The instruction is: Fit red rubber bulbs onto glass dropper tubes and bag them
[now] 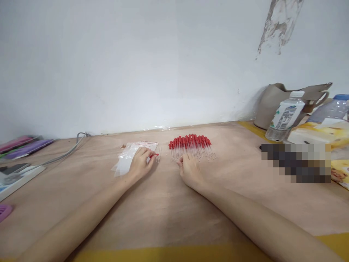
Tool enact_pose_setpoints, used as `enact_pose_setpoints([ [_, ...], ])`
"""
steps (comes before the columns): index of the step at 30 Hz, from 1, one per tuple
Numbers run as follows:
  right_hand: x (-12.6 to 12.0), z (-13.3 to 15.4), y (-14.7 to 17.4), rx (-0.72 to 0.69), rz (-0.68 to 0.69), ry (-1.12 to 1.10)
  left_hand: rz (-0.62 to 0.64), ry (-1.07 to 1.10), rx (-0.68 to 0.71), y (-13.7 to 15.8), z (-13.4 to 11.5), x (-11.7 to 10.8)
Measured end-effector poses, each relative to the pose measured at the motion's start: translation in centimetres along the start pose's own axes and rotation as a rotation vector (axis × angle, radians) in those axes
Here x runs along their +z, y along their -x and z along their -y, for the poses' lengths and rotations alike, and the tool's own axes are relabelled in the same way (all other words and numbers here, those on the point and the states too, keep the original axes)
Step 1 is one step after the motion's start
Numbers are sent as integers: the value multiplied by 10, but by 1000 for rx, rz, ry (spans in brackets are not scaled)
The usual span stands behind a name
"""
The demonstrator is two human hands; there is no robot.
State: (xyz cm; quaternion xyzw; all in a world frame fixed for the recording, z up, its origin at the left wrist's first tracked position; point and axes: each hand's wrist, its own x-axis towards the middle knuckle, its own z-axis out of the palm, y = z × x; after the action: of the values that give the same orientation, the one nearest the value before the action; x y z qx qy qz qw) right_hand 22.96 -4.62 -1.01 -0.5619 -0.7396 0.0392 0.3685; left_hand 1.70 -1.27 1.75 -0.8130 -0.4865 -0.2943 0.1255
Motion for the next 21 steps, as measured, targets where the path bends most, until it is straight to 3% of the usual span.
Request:
enact_pose_setpoints([
  [3, -2, -7, 0, -28, -18, -168, -35, 247, 74, 26, -20, -12],
  [8, -3, -6, 11, -135, -37, -264, 85, 493, -29, 49, -33, -14],
  [13, -3, -1, 21, -346, 28, -277, 136, 541, -93, 50, -28, -3],
  [21, -4, -1, 20, -398, 78, -230, 155, 566, -58, 49, -27, -4],
])
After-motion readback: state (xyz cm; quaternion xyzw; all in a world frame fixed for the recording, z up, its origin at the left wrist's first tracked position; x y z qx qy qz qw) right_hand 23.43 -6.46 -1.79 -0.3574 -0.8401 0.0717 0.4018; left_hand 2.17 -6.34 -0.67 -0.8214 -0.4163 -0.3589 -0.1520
